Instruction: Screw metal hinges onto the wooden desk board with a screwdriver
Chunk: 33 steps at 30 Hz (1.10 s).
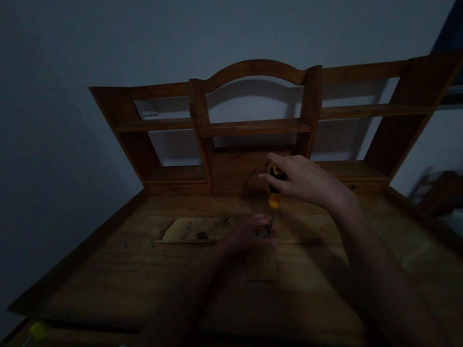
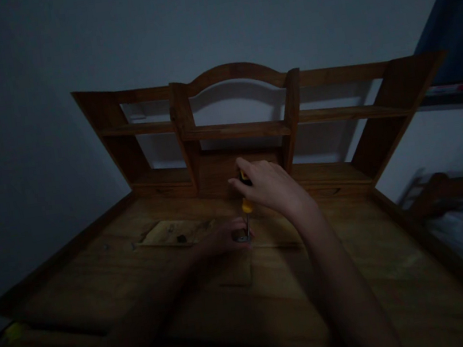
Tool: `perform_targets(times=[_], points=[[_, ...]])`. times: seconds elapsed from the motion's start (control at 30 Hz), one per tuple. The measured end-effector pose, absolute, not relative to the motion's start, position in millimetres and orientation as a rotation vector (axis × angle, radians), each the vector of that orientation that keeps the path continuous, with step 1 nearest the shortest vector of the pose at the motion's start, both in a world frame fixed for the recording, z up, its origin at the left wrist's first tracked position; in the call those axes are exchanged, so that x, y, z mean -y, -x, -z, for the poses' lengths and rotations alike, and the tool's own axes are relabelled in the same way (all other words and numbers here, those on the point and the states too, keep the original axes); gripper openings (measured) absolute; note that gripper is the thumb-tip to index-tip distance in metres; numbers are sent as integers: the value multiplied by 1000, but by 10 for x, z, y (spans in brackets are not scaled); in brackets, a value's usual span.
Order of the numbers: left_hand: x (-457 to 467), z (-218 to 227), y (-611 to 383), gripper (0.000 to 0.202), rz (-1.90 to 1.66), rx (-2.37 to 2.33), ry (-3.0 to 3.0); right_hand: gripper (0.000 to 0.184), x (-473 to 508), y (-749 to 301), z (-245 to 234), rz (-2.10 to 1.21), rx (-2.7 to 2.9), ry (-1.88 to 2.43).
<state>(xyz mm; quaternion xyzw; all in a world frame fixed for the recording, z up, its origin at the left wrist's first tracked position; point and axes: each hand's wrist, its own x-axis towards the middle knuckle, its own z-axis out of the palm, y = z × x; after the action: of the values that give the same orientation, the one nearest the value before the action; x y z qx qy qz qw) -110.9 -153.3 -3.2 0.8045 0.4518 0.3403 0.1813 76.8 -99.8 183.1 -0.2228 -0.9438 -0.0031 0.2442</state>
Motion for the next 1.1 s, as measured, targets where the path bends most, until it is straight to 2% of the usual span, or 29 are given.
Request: perform_targets(times=[0.4,0.57,0.8,0.97,1.1], points=[[1529,29,1110,35,-935,-1274,-2269,16,997,-726,-1828,-6,2567,468],[1526,42,1119,36,-916,-1305,-2255,17,1009,-714,-1820,20,2564,476],[1534,7,1099,48,-933,-1327,-2196,19,990,-766,-1841,-125,2587,476],[1547,-12,1100,47,-927,-1327,-2199,27,981,-783,-1833,-21,2571,612],[1542,17,1104,50,-929,-1305,-2195,24,972,-772,-1831,4,2580,597]])
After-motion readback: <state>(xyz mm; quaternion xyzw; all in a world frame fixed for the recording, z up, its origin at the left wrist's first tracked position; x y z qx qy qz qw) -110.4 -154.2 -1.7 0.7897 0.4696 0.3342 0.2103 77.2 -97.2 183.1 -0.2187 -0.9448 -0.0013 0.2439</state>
